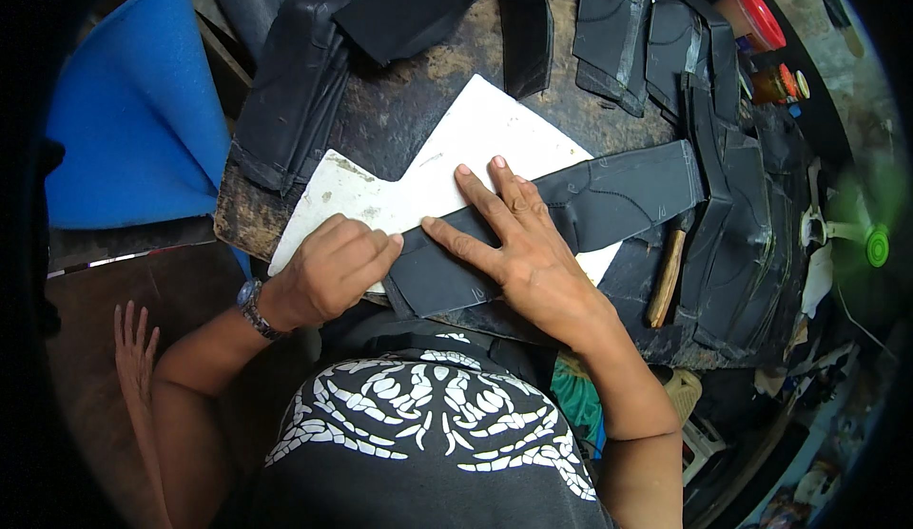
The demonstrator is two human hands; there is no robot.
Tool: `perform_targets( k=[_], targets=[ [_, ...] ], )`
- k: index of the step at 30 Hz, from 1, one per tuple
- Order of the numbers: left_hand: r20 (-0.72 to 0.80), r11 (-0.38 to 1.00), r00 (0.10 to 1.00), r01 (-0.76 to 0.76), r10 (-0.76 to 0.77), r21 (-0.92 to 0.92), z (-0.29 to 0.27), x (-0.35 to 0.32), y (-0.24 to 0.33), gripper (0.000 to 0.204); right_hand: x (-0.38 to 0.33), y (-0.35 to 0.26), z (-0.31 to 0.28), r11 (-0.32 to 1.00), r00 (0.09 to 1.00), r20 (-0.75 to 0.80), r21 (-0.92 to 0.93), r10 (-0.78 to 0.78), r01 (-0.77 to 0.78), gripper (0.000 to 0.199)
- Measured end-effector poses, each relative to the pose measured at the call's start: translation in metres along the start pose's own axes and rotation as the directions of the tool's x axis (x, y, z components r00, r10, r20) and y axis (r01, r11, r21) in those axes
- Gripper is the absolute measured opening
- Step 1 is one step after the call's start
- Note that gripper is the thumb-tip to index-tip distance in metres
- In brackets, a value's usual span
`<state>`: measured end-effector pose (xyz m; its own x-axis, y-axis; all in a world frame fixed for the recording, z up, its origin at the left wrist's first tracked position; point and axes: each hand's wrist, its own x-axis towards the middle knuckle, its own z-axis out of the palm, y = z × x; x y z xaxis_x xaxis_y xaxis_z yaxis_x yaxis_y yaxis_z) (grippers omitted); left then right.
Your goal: The person repeatedly aligns black rubber shoe parts on a white board and taps them with a hammer to flatten or shape the edges. The person handles multiple similar parts one at a time, turning them over and repositioning them on the board.
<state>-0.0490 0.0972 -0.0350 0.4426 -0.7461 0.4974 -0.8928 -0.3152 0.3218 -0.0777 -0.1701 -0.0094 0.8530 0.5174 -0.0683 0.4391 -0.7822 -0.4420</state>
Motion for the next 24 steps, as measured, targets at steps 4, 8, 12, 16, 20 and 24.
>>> perform_targets(
  k=[4,8,12,16,20,24],
  targets=[
    [0.002,0.992,0.994,-0.108,0.108,0.062,-0.001,0.001,0.002,0.011,0.000,-0.003,0.000,1.000,0.999,0.024,0.011,0.020,-0.021,0.082],
    [0.022,0.987,0.987,-0.157,0.156,0.034,0.000,0.002,-0.001,0.009,0.000,-0.003,-0.001,1.000,1.000,0.019,-0.002,-0.010,0.010,0.068],
    [0.035,0.979,0.979,-0.201,0.200,0.030,-0.001,0.003,-0.004,0.009,0.001,-0.002,-0.001,0.996,0.997,0.047,-0.072,-0.056,0.059,0.063],
    [0.074,0.992,0.990,-0.121,0.118,0.044,-0.004,-0.004,0.003,0.020,0.001,-0.003,-0.001,0.992,0.997,0.060,-0.106,-0.056,0.062,0.065],
    [0.081,0.997,0.995,0.050,-0.056,0.065,-0.008,-0.023,0.023,0.031,0.002,-0.006,-0.003,0.996,0.997,0.079,-0.080,-0.022,0.028,0.063],
    [0.027,0.993,0.993,0.115,-0.116,0.021,-0.003,-0.039,0.028,0.028,0.006,-0.021,0.003,0.961,0.986,0.103,-0.232,-0.128,0.149,0.071]
  ],
)
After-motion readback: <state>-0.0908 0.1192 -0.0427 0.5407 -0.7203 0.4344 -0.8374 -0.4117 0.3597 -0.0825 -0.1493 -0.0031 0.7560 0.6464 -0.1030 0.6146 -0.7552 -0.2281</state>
